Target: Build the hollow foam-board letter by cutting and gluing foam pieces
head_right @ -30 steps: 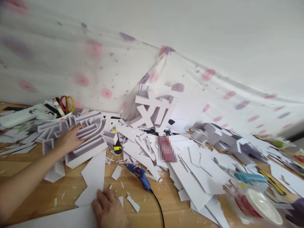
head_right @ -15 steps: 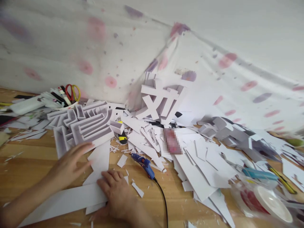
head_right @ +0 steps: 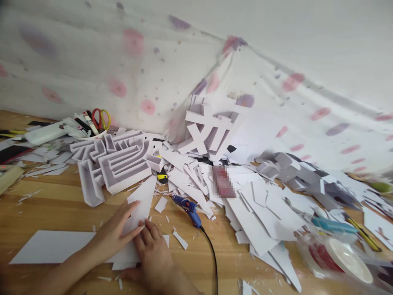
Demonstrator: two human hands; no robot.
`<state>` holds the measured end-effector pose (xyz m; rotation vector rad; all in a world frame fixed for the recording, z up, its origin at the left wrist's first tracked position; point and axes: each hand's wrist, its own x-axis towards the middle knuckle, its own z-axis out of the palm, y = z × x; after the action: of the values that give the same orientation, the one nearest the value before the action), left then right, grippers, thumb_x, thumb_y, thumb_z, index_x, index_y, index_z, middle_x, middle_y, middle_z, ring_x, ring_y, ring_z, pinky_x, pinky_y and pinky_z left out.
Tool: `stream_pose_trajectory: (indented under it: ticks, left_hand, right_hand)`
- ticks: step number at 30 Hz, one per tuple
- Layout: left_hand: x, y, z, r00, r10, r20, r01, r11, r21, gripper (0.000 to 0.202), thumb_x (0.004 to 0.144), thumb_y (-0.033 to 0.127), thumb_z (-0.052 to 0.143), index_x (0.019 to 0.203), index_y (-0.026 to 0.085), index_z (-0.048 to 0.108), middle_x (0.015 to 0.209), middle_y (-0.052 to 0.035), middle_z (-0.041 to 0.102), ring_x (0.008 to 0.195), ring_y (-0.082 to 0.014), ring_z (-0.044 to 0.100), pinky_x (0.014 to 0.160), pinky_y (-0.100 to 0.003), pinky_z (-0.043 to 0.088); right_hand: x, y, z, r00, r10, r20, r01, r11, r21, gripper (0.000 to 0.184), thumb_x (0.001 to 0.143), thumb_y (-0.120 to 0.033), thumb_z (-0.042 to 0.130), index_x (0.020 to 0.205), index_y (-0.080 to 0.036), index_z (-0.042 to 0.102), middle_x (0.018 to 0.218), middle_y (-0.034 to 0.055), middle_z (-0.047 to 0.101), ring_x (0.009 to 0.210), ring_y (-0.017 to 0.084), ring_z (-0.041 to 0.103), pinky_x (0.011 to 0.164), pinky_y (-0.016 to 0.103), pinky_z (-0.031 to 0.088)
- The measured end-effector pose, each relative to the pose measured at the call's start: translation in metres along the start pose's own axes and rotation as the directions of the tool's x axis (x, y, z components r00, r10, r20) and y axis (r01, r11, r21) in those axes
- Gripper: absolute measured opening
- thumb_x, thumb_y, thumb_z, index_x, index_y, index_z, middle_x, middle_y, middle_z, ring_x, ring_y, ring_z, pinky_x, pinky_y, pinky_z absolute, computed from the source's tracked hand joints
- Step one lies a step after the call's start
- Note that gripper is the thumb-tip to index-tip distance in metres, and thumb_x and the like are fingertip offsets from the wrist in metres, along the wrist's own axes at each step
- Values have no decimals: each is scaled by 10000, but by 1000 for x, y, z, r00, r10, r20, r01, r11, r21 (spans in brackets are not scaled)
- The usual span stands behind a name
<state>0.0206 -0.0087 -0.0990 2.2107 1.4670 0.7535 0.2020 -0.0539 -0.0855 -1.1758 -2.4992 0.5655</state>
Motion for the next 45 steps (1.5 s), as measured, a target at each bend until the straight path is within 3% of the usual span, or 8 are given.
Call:
stream_pose_trajectory:
  ticks: [7,10,13,16,20,24,34,45]
  left_hand:
    - [12,-15,-14,1000,4,19,-2,992,-124,538,860,345,411,1379,321,270,1419,-65,425,1309,-240,378,1018,-427,422]
    - [18,-18,-25,998,-13,55,18,994,-105,477,871,341,394,1343,283,352,1382,-78,472,1275,-232,430,1029,-418,407]
    - [13,-11,-37,994,79,70,-77,996,-40,391,881,314,396,1262,264,469,1334,-67,520,1250,-215,458,1026,-393,410]
    - [-7,-6,-45,974,191,122,-195,980,27,428,858,281,464,1286,274,463,1340,-52,512,1236,-209,466,1013,-373,425]
    - [-37,-14,-41,961,222,163,-242,964,109,673,749,309,639,1364,302,367,1375,-52,480,1252,-250,443,1019,-425,415]
    - [-51,-29,-30,950,278,140,-295,947,124,628,737,404,661,1318,304,443,1309,-46,553,1215,-247,486,1006,-415,429]
    - [-46,-27,-34,932,344,112,-357,926,123,424,804,375,597,1218,297,551,1245,-32,599,1171,-212,514,962,-365,461]
    - [-47,-14,-42,919,355,173,-380,914,140,408,811,263,577,1215,317,556,1320,-27,535,1250,-225,434,1003,-408,429]
  right_hand:
    - [8,-1,2,997,70,-44,-71,997,-20,825,686,-646,611,1348,-195,414,1410,136,401,1299,315,325,1078,486,259]
    - [16,-4,1,996,62,-65,-63,998,-25,790,679,-641,623,1307,-191,458,1391,137,421,1291,308,331,1082,484,240]
    - [18,-2,-1,995,34,-93,-37,999,-29,804,678,-627,633,1317,-180,440,1382,144,429,1291,300,334,1090,488,216]
    - [13,1,-3,993,-3,-118,-1,1000,-30,817,666,-599,655,1319,-161,432,1371,152,441,1284,302,343,1088,494,218]
    - [2,3,-10,996,-9,-92,8,1000,-8,674,693,-428,686,1276,-158,483,1299,123,525,1216,281,424,1049,460,310]
    - [-5,-2,-12,997,32,-65,-30,999,19,537,732,-320,672,1227,-163,535,1287,110,545,1175,262,466,1005,424,383]
    - [-9,-8,-7,991,10,-134,-9,1000,9,439,749,-259,635,1181,-202,576,1274,102,553,1148,260,475,958,431,427]
    - [-9,-12,2,970,3,-242,-15,999,-47,419,673,-203,648,1091,-207,625,1230,97,579,1108,256,489,939,427,425]
